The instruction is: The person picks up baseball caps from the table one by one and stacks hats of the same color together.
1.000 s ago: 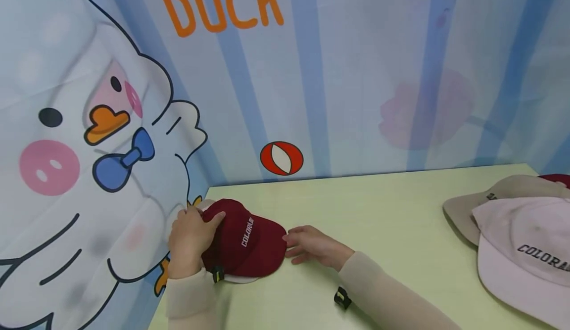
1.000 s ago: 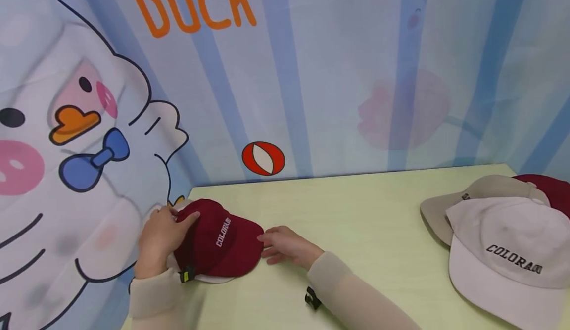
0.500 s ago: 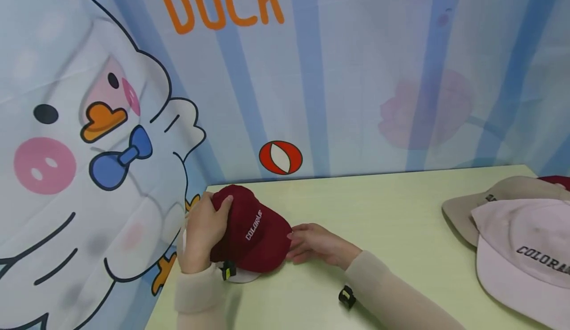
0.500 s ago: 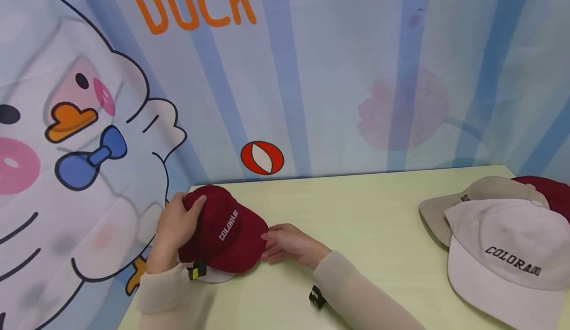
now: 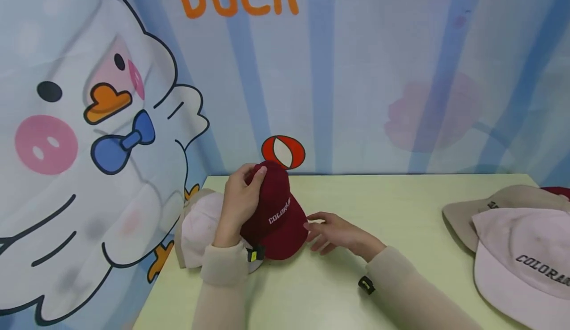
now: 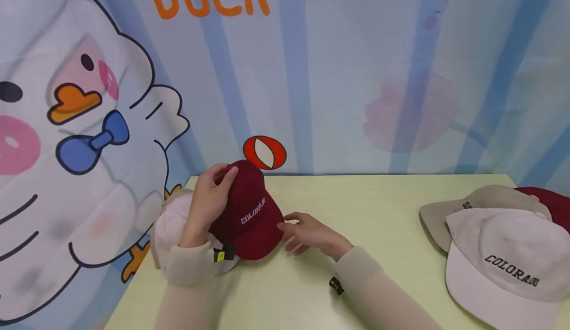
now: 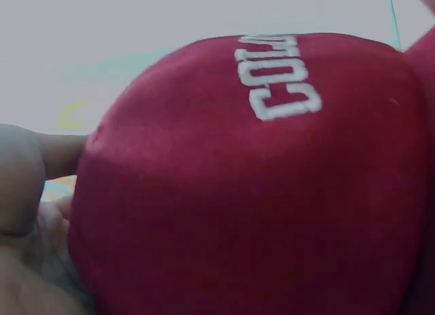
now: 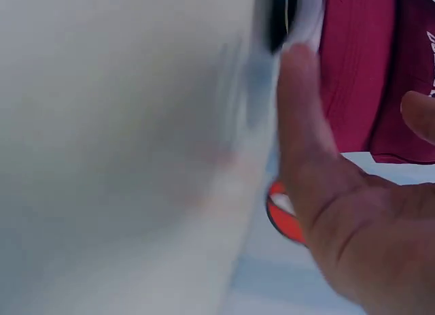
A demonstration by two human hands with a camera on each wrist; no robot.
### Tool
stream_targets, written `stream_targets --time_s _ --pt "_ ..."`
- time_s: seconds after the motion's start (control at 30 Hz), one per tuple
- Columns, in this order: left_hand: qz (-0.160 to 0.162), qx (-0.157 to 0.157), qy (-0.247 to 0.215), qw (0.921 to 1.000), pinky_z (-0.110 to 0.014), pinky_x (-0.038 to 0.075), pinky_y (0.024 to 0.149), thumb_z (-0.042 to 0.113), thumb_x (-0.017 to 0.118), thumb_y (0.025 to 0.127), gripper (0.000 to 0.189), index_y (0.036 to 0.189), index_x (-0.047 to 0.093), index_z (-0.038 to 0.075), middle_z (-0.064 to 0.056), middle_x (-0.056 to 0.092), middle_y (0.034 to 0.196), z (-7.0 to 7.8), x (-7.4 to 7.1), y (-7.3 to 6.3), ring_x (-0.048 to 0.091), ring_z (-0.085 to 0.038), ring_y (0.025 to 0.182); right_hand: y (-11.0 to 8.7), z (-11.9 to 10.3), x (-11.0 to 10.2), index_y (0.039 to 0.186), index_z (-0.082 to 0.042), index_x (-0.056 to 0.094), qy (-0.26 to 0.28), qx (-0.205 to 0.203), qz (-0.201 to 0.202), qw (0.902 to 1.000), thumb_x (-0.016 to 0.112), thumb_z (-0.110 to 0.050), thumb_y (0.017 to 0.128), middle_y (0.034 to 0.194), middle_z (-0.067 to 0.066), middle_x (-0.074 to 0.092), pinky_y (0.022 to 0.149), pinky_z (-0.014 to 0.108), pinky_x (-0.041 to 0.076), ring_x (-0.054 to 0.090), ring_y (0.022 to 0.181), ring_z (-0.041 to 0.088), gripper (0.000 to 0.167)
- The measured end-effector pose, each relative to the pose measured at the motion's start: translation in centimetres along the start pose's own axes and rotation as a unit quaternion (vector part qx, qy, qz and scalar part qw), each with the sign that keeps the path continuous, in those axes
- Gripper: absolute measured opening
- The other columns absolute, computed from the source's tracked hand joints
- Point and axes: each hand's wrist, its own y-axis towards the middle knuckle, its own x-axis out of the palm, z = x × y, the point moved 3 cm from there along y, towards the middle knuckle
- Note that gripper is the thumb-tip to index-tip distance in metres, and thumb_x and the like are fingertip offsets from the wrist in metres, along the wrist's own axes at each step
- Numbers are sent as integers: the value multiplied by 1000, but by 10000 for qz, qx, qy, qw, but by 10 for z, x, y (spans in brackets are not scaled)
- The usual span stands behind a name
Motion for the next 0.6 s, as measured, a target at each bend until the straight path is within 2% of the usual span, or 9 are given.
stream_targets --time_s 0.13,0.27,0.33,0.47,0.57,0.6 --pt "-264 369 -264 9986 -38 58 78 35 59 106 31 121 70 10 -12 73 106 4 13 7 69 -25 92 -4 -16 -26 154 -6 43 -751 -326 876 9928 54 -41 107 136 21 62 89 40 59 66 118 34 60" --pt "-791 495 -502 9944 -34 56 76 36 58 107 30 121 70 12 -10 72 104 3 28 10 68 -22 90 -6 -30 -45 155 -14 44 -825 -871 1484 9816 52 -47 107 147 16 54 107 48 51 55 135 36 58" --pt "-1141 492 -644 9902 -33 57 77 36 58 107 31 123 70 13 -9 72 106 1 36 12 68 -21 90 -6 -36 -50 157 -17 42 -804 -1133 1591 9774 50 -49 107 153 14 51 115 55 43 48 143 36 60" --pt "-1822 539 -889 9777 -32 58 78 35 55 108 32 126 69 13 -10 73 108 -3 52 14 70 -19 90 -4 -47 -53 161 -18 37 -684 -1565 1600 9722 47 -51 108 162 11 42 123 59 30 35 154 33 63" --pt "-2257 760 -1134 9646 -32 58 74 33 52 109 30 121 70 12 -9 72 102 -8 65 16 70 -19 84 -2 -50 -54 160 -17 38 -541 -1716 1559 9713 46 -50 109 164 9 39 125 57 27 31 156 31 62" --pt "-2388 818 -1223 9599 -33 58 73 32 51 110 30 119 71 12 -9 72 100 -10 70 17 70 -19 83 -2 -49 -55 157 -16 43 -580 -1717 1601 9703 46 -50 109 161 9 43 123 56 32 37 152 31 60"
